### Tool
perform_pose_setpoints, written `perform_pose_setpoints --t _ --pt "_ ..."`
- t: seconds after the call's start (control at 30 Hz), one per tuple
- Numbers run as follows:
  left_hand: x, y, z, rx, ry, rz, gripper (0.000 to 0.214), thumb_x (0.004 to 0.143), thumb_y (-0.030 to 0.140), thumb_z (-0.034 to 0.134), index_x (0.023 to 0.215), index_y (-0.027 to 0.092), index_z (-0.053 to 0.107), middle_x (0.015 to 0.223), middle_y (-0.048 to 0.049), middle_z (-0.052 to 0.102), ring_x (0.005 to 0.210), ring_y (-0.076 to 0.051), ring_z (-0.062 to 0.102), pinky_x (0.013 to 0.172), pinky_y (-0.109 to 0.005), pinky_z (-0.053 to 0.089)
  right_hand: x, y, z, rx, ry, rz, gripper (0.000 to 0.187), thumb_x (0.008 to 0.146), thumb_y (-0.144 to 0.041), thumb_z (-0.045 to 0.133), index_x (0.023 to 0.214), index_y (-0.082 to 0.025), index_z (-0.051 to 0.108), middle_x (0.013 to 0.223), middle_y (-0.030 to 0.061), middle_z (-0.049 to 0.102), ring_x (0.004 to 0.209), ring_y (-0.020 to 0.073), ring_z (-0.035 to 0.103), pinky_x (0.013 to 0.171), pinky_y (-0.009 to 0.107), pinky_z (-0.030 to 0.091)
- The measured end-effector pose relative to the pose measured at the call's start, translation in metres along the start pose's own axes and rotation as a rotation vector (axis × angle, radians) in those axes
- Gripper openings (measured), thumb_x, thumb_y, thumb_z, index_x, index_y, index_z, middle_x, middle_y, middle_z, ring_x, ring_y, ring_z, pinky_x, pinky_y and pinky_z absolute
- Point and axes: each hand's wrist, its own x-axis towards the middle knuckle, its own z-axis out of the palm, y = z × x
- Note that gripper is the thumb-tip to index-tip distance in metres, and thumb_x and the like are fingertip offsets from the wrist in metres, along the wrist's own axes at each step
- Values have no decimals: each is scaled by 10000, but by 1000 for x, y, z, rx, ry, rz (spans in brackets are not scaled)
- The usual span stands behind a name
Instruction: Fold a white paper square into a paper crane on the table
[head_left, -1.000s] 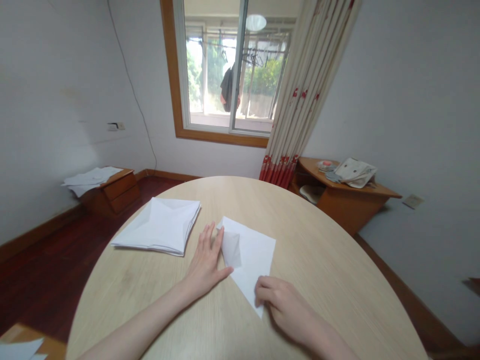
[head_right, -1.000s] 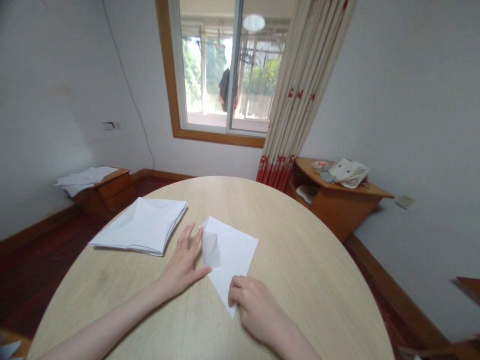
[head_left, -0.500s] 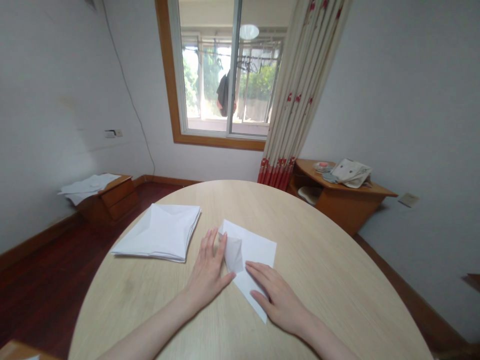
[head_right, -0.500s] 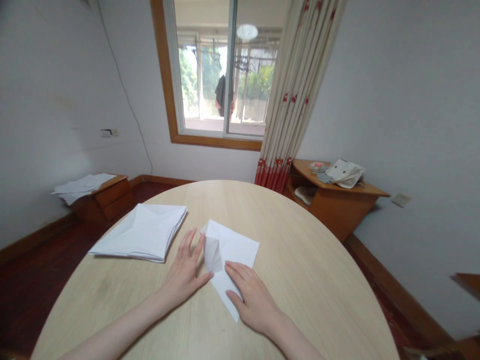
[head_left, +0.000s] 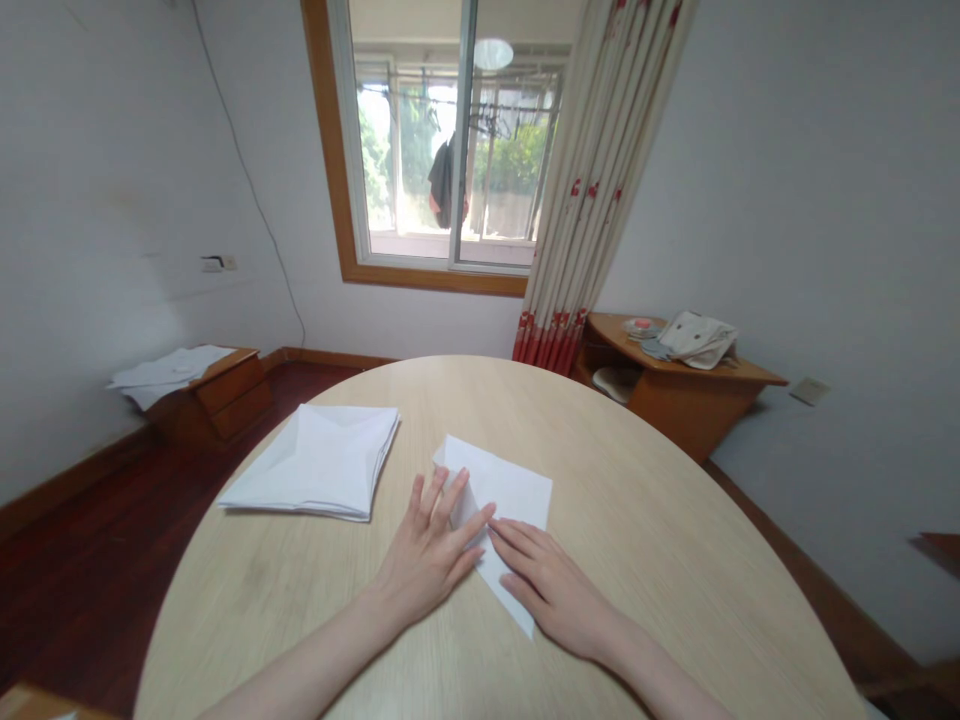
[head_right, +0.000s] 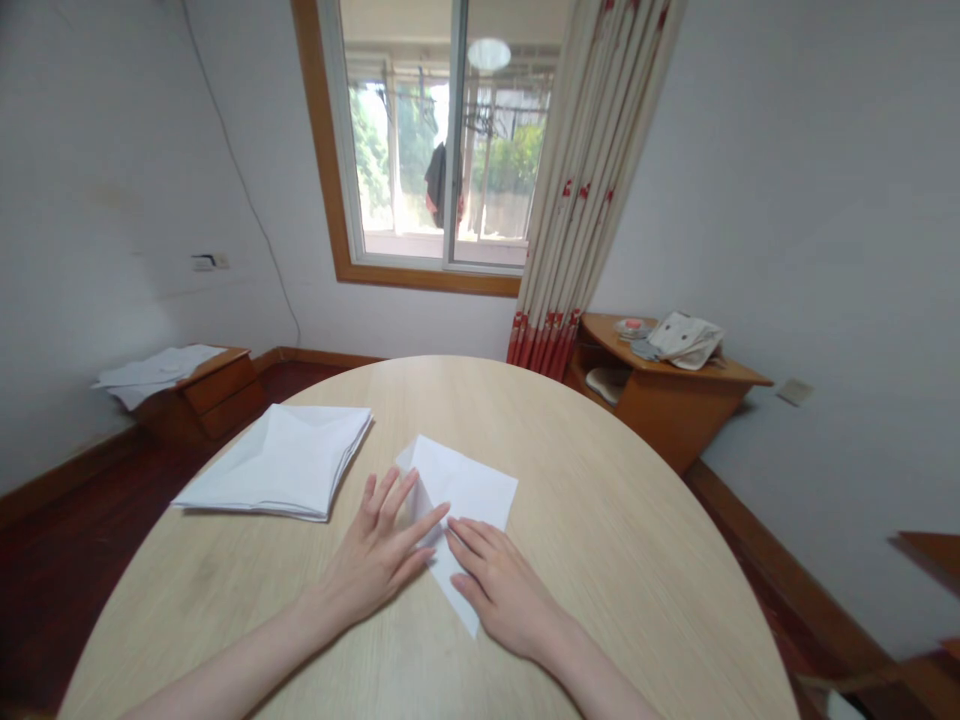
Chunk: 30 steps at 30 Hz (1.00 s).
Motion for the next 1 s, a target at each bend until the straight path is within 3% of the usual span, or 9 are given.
perform_pose_setpoints --t 0.17,0.3,0.5,0.57,0.67,0.8,0.9,1.0 --pt "-1 -1 3 24 -29 15 421 906 298 573 1316 233 505 1550 -129 238 1446 -337 105 1140 -588 150 0 2 0 14 -2 10 431 998 -366 402 1399 -217 460 1464 93 446 1355 236 378 1104 480 344" --pt "1 -1 1 39 12 23 274 928 340 521 1121 163 600 1497 -161 348 1448 -311 116 1162 -546 95 1 3 1 18 -13 23 425 1010 -366 365 1406 -235 447 1471 84 437 1360 231 370 1108 487 332" --pt "4 2 -6 2 77 -6 221 931 324 503 824 184 638 1306 -94 588 1357 -262 373 1185 -491 11 1 1 0 19 -14 27 419 1016 -345 351 1405 -225 448 1473 80 435 1355 225 374 1108 485 329" --pt "4 3 -7 -34 96 -4 217 925 304 509 799 186 642 1161 -72 667 1264 -255 486 1186 -498 60 0 1 1 12 6 23 406 1012 -329 366 1394 -233 463 1464 76 449 1344 222 391 1102 478 341" --pt "4 4 -7 -56 64 24 224 927 274 487 797 183 646 905 -49 703 1027 -238 618 1136 -497 259 0 2 3 -9 41 5 393 1006 -308 387 1382 -238 479 1444 79 476 1323 221 421 1086 469 368" --pt "4 6 -6 -56 -59 36 284 947 244 430 740 178 612 693 -33 649 720 -195 622 887 -409 496 0 4 7 -32 75 -11 388 1001 -291 401 1376 -241 487 1428 79 496 1305 222 443 1073 464 387" --pt "4 6 -5 -74 -138 26 321 962 245 390 722 176 592 677 -43 637 676 -193 605 686 -329 509 0 4 7 -32 66 1 386 1001 -293 401 1373 -240 489 1429 74 495 1306 221 438 1077 461 379" --pt "4 6 -5 -153 -210 17 330 976 256 363 787 171 619 736 -49 662 725 -191 619 682 -311 500 0 2 6 -35 64 6 382 998 -286 410 1367 -232 496 1426 81 498 1300 219 441 1071 461 380"
